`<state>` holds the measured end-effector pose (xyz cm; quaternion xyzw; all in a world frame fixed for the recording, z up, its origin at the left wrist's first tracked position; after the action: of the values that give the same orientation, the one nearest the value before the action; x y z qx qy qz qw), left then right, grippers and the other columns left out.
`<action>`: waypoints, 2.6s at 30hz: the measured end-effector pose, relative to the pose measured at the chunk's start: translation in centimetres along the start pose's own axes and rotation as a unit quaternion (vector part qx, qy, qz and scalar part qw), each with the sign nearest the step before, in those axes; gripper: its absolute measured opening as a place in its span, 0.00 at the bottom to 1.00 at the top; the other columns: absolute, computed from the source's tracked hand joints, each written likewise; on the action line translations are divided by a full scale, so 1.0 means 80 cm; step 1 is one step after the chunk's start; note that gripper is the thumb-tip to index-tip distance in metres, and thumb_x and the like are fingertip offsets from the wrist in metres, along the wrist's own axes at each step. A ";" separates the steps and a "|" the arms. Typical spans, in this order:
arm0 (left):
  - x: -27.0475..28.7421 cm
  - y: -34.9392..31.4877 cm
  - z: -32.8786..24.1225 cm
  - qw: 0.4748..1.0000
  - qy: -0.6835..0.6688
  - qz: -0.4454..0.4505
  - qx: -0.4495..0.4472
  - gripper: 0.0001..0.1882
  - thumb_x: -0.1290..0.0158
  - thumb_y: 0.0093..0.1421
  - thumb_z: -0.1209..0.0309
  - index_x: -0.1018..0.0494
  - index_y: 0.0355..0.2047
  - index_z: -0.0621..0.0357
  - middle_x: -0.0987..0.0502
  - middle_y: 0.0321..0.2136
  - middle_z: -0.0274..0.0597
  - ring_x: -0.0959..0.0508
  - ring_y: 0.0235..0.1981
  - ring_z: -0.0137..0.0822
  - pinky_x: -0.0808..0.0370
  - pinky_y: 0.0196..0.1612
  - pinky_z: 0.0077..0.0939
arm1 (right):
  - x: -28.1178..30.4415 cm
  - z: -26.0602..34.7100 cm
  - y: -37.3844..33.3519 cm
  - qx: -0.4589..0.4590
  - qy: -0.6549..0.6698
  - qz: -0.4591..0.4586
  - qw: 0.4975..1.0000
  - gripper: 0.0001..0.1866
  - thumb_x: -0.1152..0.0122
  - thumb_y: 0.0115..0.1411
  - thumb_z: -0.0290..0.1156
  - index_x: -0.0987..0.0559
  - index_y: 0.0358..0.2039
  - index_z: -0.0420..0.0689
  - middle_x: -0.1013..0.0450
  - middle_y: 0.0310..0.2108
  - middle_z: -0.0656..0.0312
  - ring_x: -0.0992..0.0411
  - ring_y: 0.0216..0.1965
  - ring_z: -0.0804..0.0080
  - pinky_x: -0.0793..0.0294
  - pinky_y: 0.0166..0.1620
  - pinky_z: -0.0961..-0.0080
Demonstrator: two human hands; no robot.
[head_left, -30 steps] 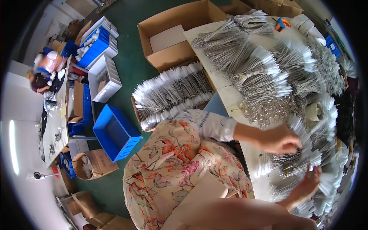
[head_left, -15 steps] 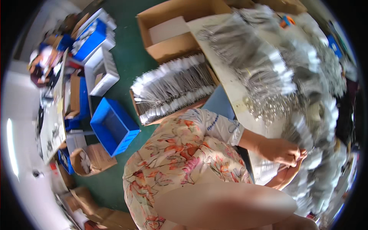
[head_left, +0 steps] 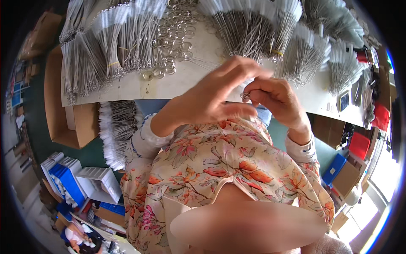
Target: Assembling bundles of white industrial brushes by attaching metal rings to their ends.
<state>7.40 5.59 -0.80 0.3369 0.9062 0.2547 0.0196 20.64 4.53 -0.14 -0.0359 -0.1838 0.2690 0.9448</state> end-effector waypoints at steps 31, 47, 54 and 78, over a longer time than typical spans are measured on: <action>0.090 -0.053 -0.021 0.956 -0.016 -0.081 0.282 0.13 0.52 0.52 0.85 0.30 0.40 0.69 0.30 0.43 0.50 0.25 0.42 0.39 0.27 0.45 0.27 | -0.065 -0.004 0.032 0.213 -0.131 -0.078 0.965 0.03 0.43 0.50 0.20 0.24 0.27 0.40 0.28 0.26 0.59 0.28 0.24 0.62 0.29 0.27 0.73; 0.078 -0.033 -0.040 0.965 0.097 -0.217 0.112 0.14 0.48 0.48 0.88 0.28 0.37 0.71 0.24 0.36 0.48 0.21 0.34 0.34 0.22 0.38 0.20 | -0.037 0.001 0.046 0.101 0.187 0.026 0.977 0.06 0.42 0.56 0.31 0.22 0.29 0.43 0.29 0.23 0.68 0.31 0.22 0.78 0.33 0.23 0.81; 0.078 -0.020 -0.054 0.943 0.233 -0.236 0.007 0.15 0.45 0.46 0.88 0.27 0.37 0.71 0.23 0.35 0.48 0.20 0.32 0.33 0.22 0.36 0.20 | -0.022 0.034 0.067 0.051 0.286 -0.066 0.955 0.10 0.43 0.57 0.35 0.22 0.32 0.41 0.35 0.16 0.72 0.40 0.17 0.88 0.45 0.20 0.90; 0.100 -0.050 0.008 0.911 -0.261 -0.219 0.233 0.08 0.52 0.60 0.72 0.29 0.37 0.63 0.29 0.24 0.33 0.35 0.19 0.19 0.36 0.22 0.13 | -0.039 0.010 0.080 0.048 0.271 -0.026 0.961 0.08 0.41 0.56 0.29 0.24 0.34 0.39 0.32 0.21 0.71 0.38 0.20 0.89 0.40 0.22 0.90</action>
<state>-1.08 8.25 -2.17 0.1795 0.9534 -0.0713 0.2317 14.72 8.34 -1.45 -0.0572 0.0919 0.2326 0.9665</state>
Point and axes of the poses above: each hand's wrist, its own y-axis towards the middle knuckle, its own x-axis out of the back of the hand, z = x × y, the point moved 5 cm from there along y, towards the middle knuckle
